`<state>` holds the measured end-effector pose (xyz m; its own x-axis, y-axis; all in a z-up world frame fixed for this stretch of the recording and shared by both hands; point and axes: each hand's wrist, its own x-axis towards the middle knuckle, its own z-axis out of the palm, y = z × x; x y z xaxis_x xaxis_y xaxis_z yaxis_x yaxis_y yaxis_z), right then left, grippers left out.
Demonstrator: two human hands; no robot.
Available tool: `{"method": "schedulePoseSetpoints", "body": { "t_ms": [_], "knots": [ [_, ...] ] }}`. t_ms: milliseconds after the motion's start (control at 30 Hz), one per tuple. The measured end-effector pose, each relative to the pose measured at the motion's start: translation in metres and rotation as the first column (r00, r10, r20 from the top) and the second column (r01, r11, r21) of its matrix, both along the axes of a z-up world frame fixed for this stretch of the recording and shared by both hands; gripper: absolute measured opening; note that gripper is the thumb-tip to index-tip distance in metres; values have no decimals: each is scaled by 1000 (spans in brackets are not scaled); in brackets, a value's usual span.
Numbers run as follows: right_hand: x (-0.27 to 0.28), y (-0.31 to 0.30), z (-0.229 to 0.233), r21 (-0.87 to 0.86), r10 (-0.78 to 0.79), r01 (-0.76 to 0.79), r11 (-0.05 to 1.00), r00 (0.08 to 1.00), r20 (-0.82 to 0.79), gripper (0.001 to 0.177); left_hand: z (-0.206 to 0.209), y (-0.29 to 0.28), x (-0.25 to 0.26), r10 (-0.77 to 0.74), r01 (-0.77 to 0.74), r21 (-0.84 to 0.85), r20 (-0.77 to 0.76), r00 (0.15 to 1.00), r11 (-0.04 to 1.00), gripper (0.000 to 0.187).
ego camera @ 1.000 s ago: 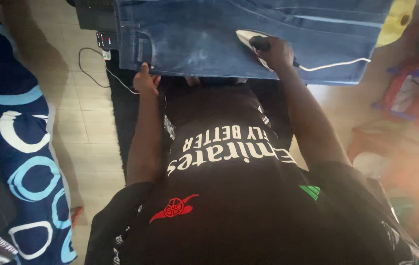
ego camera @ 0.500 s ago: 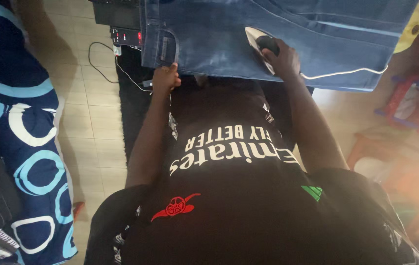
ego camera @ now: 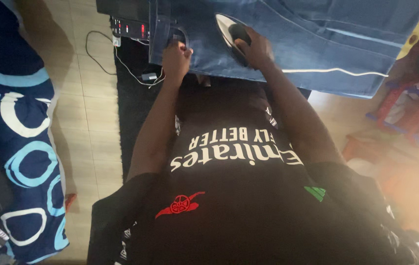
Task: The person irons a pair of denim jeans on a flat surface using an electric iron, smoothing different parts of the fabric by hand and moving the iron across the surface.
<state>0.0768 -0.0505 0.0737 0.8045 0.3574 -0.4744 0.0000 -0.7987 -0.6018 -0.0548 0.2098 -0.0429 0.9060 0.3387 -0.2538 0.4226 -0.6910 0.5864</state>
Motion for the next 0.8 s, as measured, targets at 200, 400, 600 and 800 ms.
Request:
{"method": "schedulePoseSetpoints", "body": {
  "t_ms": [200, 400, 600, 800],
  "knots": [
    [10, 18, -32, -3, 145, -145, 989, 989, 31, 55, -7, 2, 5, -23, 24, 8, -56, 998, 1000, 25],
    [12, 41, -24, 73, 184, -185, 980, 983, 13, 55, 1, 1, 9, 21, -28, -42, -152, 988, 999, 27],
    [19, 64, -20, 37, 273, -274, 961, 961, 37, 55, -6, 3, 8, -35, 36, 15, -96, 995, 999, 28],
    [31, 78, -30, 117, 336, -360, 926, 924, 184, 51, -30, 6, 3, -146, 149, 30, -78, 986, 988, 27]
  ]
}}
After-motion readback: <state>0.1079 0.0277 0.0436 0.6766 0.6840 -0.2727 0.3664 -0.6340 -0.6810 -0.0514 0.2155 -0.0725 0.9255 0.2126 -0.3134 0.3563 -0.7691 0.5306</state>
